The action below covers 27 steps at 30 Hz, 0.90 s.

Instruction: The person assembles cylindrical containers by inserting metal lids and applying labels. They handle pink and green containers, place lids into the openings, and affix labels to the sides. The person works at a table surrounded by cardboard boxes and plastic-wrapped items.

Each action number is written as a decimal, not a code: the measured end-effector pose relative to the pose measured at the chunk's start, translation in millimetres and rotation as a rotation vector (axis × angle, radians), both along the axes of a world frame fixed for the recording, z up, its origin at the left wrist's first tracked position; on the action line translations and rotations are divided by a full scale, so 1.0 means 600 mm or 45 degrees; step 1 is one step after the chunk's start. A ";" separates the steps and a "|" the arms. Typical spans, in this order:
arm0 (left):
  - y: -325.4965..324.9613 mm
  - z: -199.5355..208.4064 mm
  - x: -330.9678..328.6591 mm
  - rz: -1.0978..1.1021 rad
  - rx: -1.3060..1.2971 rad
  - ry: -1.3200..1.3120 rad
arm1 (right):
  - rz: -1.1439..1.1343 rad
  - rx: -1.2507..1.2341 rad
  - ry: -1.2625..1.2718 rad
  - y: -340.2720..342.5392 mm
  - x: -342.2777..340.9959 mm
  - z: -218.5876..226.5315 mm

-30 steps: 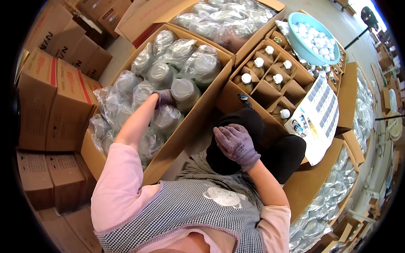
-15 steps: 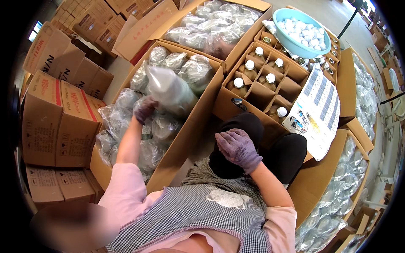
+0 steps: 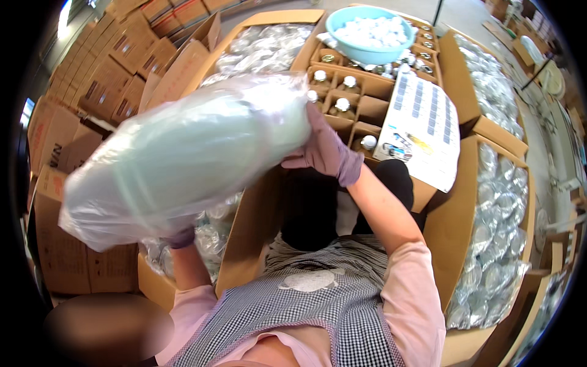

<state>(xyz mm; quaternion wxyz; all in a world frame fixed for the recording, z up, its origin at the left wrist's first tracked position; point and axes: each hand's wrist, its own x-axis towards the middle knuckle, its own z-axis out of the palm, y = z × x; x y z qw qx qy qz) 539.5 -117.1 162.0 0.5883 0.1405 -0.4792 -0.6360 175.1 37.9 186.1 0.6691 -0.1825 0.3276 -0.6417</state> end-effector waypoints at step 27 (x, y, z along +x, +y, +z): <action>0.335 -0.082 -0.311 -0.563 -0.977 -1.007 | -0.595 0.030 1.498 0.422 0.029 -0.106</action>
